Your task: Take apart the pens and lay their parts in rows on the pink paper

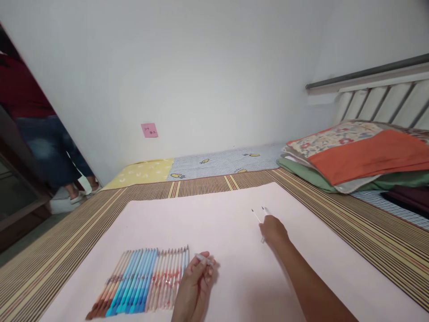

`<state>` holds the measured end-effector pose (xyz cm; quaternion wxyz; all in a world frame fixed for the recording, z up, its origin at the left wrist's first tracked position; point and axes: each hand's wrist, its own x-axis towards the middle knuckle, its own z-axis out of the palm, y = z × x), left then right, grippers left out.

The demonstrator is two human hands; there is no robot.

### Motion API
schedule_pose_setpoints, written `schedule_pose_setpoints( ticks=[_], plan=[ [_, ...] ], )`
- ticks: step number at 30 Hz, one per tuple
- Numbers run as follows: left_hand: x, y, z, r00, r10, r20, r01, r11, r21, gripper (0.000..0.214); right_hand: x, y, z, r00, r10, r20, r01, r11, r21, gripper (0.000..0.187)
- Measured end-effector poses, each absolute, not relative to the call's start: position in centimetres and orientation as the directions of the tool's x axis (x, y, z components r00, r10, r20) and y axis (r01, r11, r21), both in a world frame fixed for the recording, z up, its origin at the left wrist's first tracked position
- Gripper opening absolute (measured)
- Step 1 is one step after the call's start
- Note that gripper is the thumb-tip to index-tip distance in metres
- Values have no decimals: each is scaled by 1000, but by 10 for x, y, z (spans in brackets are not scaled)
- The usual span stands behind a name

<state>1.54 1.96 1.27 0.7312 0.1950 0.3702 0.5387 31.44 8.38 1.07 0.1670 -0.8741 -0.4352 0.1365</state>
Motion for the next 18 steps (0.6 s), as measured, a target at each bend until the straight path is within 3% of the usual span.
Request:
schedule_pose_setpoints(
  ticks=[10,18],
  plan=[
    [14,22,14,173,934,-312,-660,345,668,19,321,94,2,586,810,-33,704,-528,-474,9],
    [14,21,16,201,923,-329,-685,373,626,19,308,73,9,541,841,22,579,-353,-735,26]
  ],
)
